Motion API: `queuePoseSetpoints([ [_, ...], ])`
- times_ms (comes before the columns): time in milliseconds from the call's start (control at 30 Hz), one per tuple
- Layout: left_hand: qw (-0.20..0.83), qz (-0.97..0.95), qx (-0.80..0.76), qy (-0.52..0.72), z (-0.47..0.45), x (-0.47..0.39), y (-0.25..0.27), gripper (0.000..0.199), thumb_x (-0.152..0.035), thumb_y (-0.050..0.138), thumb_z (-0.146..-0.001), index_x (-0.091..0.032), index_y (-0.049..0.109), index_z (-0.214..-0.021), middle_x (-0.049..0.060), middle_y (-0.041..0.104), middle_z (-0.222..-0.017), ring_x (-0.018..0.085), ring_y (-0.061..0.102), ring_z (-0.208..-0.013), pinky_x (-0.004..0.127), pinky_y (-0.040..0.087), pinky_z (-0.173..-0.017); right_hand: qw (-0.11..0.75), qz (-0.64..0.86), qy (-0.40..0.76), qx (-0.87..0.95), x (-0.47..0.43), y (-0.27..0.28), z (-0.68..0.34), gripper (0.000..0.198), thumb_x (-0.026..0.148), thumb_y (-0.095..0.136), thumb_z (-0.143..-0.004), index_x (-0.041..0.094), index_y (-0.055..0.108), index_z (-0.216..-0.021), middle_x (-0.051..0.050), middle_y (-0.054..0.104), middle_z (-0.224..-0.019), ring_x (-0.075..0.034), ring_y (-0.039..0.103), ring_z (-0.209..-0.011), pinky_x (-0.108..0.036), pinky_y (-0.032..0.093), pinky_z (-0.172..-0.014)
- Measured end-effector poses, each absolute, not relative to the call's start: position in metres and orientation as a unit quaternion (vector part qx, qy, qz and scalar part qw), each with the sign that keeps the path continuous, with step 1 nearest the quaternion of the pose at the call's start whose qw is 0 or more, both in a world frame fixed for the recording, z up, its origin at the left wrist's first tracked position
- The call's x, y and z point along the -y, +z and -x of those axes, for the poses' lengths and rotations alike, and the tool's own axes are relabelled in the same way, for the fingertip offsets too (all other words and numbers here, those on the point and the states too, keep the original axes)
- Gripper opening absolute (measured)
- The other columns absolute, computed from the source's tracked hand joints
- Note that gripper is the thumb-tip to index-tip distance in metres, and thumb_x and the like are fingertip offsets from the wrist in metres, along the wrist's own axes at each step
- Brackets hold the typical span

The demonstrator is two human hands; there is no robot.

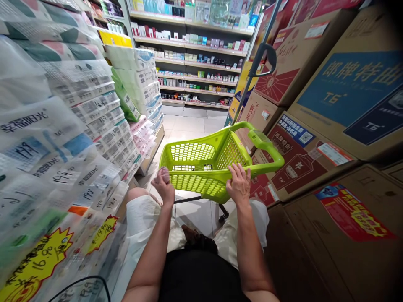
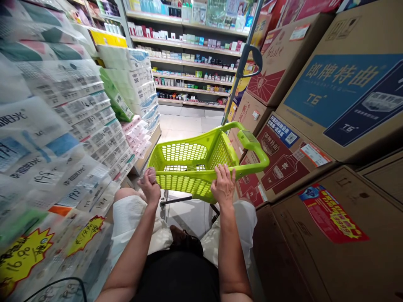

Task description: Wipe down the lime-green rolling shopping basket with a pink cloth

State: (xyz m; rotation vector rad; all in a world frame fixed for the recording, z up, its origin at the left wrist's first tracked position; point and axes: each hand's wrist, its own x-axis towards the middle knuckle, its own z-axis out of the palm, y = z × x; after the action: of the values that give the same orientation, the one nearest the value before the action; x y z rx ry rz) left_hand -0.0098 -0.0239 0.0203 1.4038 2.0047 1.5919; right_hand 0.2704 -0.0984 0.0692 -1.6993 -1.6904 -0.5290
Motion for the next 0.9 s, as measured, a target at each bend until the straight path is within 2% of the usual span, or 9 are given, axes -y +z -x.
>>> queuePoseSetpoints([
  [100,0.116,-0.423,-0.711,0.549,0.013,0.022,0.014,0.074,0.001,0.052,-0.080,-0.014,0.051,-0.152,0.021,0.049,-0.134,0.031,0.057,-0.123,0.051,0.042,-0.116,0.355,0.650,-0.204,0.641,0.098,0.069,-0.275,0.054,0.012,0.054,-0.081,0.016,0.062,-0.134,-0.012,0.067,-0.140,-0.027,0.048,-0.145,-0.056,0.020,-0.132],
  [233,0.151,-0.483,-0.665,0.549,-0.023,0.036,0.006,0.076,-0.004,0.052,-0.087,-0.012,0.036,-0.160,0.026,0.046,-0.144,0.034,0.054,-0.132,0.052,0.042,-0.116,0.377,0.647,-0.199,0.632,0.095,0.070,-0.267,0.045,0.013,0.055,-0.082,0.014,0.065,-0.125,-0.014,0.071,-0.132,-0.027,0.055,-0.137,-0.054,0.025,-0.131],
  [333,0.157,-0.498,-0.645,0.558,-0.035,0.040,0.006,0.072,-0.007,0.050,-0.089,-0.013,0.035,-0.160,0.027,0.044,-0.149,0.034,0.050,-0.138,0.053,0.041,-0.118,0.370,0.640,-0.199,0.644,0.097,0.072,-0.264,0.044,0.011,0.054,-0.082,0.016,0.065,-0.124,-0.012,0.071,-0.132,-0.026,0.056,-0.136,-0.055,0.023,-0.132],
  [533,0.176,-0.412,-0.693,0.565,-0.033,0.029,-0.001,0.069,-0.012,0.049,-0.092,-0.006,0.032,-0.159,0.030,0.046,-0.145,0.038,0.048,-0.140,0.056,0.039,-0.119,0.388,0.629,-0.209,0.640,0.100,0.070,-0.260,0.042,0.013,0.055,-0.082,0.015,0.065,-0.123,-0.013,0.072,-0.129,-0.028,0.058,-0.132,-0.056,0.025,-0.131],
  [633,0.180,-0.449,-0.678,0.554,-0.033,0.027,-0.006,0.070,-0.010,0.050,-0.090,-0.009,0.034,-0.158,0.028,0.049,-0.143,0.037,0.049,-0.138,0.055,0.040,-0.118,0.387,0.629,-0.208,0.642,0.101,0.071,-0.259,0.042,0.013,0.055,-0.083,0.015,0.066,-0.123,-0.012,0.072,-0.128,-0.027,0.059,-0.132,-0.055,0.024,-0.131],
  [800,0.134,-0.435,-0.719,0.526,-0.007,0.021,-0.004,0.065,-0.001,0.050,-0.082,-0.010,0.053,-0.147,0.022,0.052,-0.129,0.033,0.056,-0.120,0.052,0.044,-0.113,0.371,0.624,-0.190,0.661,0.102,0.073,-0.256,0.048,0.012,0.053,-0.083,0.016,0.065,-0.130,-0.010,0.071,-0.135,-0.025,0.056,-0.136,-0.053,0.020,-0.133],
  [900,0.152,-0.494,-0.700,0.493,-0.011,0.026,-0.004,0.071,0.003,0.051,-0.076,-0.018,0.058,-0.144,0.017,0.053,-0.123,0.030,0.058,-0.111,0.049,0.048,-0.108,0.376,0.630,-0.187,0.653,0.100,0.073,-0.250,0.047,0.013,0.053,-0.084,0.015,0.066,-0.130,-0.011,0.071,-0.134,-0.026,0.056,-0.136,-0.053,0.019,-0.133],
])
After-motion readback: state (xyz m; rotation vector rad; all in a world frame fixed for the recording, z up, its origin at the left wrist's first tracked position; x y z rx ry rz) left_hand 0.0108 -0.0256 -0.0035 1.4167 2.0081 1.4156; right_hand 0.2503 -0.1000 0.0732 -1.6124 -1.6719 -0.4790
